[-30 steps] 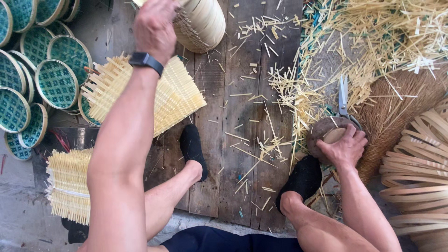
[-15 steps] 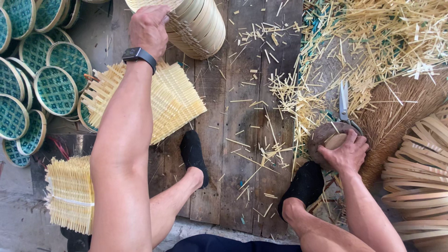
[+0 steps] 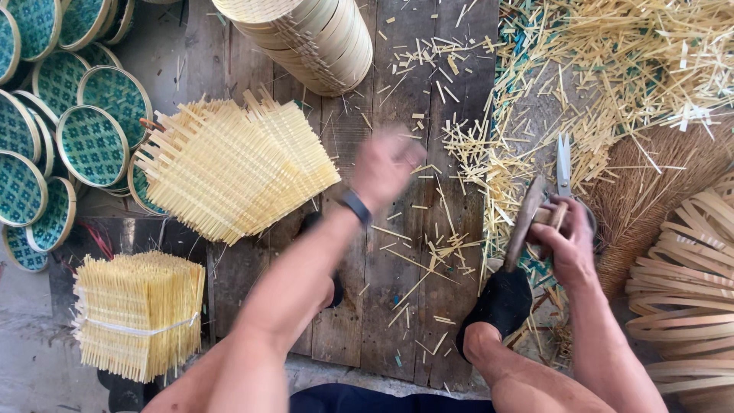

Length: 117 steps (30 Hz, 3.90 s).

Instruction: The person trims the edges of woven bamboo mats using shears, then places a circular bamboo frame over each trimmed mat. The person repeats this process for multiple mats, stacking the finished pieces.

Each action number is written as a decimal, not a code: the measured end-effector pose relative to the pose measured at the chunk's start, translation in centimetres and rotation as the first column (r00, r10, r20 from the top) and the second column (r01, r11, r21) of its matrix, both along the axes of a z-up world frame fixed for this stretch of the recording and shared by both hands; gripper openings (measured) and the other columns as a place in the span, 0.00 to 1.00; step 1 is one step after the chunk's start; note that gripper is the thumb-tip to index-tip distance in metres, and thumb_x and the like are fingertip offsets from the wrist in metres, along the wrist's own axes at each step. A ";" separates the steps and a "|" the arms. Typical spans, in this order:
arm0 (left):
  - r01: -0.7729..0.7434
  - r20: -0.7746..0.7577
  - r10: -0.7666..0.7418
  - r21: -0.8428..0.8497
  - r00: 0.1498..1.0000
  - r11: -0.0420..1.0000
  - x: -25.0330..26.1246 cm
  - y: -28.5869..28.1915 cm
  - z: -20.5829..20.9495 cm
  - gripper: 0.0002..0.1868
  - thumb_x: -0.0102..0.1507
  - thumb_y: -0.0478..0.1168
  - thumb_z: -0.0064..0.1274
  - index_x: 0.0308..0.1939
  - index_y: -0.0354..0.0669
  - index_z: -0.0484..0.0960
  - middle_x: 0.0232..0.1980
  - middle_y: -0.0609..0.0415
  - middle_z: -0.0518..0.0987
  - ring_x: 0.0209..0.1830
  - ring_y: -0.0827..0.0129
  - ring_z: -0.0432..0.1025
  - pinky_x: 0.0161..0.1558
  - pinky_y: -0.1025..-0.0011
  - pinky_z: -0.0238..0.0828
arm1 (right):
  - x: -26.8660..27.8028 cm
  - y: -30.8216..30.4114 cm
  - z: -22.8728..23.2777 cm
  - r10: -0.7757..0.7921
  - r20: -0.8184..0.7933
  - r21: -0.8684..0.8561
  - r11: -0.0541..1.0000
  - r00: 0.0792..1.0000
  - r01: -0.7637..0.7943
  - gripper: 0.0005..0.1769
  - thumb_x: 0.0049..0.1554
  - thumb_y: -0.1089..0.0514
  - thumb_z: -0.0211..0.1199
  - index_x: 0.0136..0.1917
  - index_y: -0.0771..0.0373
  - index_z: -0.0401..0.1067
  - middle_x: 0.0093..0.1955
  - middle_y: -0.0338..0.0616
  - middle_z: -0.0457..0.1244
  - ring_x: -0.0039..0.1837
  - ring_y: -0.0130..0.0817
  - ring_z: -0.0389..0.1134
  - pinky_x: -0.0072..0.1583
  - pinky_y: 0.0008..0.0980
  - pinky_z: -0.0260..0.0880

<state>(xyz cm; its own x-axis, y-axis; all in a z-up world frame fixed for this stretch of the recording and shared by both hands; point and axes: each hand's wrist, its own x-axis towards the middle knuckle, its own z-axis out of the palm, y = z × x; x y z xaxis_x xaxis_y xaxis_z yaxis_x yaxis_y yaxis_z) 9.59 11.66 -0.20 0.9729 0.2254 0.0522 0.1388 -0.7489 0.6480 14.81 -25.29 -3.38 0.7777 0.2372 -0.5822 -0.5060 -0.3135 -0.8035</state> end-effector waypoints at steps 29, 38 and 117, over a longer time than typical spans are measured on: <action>-0.216 -0.368 0.479 0.568 0.797 0.795 -17.5 18.1 4.1 0.32 0.52 0.44 0.67 0.60 0.41 0.80 0.71 0.32 0.65 0.72 0.39 0.57 0.69 0.52 0.54 | -8.0 1.2 -11.7 0.070 -0.188 0.111 0.993 0.980 -0.050 0.19 0.65 0.49 0.58 0.57 0.68 0.71 0.44 0.45 0.68 0.41 0.31 0.69 0.44 0.31 0.73; -0.226 0.277 0.056 0.635 0.959 0.739 -12.1 9.7 14.3 0.07 0.64 0.28 0.54 0.40 0.39 0.87 0.35 0.51 0.82 0.36 0.64 0.76 0.40 0.63 0.74 | -5.8 2.5 -5.7 -0.059 -0.006 0.226 0.972 0.998 0.059 0.19 0.69 0.50 0.58 0.59 0.70 0.73 0.46 0.49 0.68 0.43 0.31 0.70 0.45 0.29 0.73; -0.105 -0.135 0.083 -0.950 0.987 -0.296 -6.5 -7.2 10.4 0.16 0.67 0.45 0.53 0.45 0.32 0.81 0.21 0.61 0.67 0.19 0.78 0.58 0.22 0.76 0.53 | 1.2 3.3 19.4 0.153 -0.001 0.250 0.957 0.988 -0.148 0.28 0.66 0.41 0.54 0.40 0.68 0.74 0.28 0.39 0.59 0.31 0.31 0.61 0.36 0.36 0.71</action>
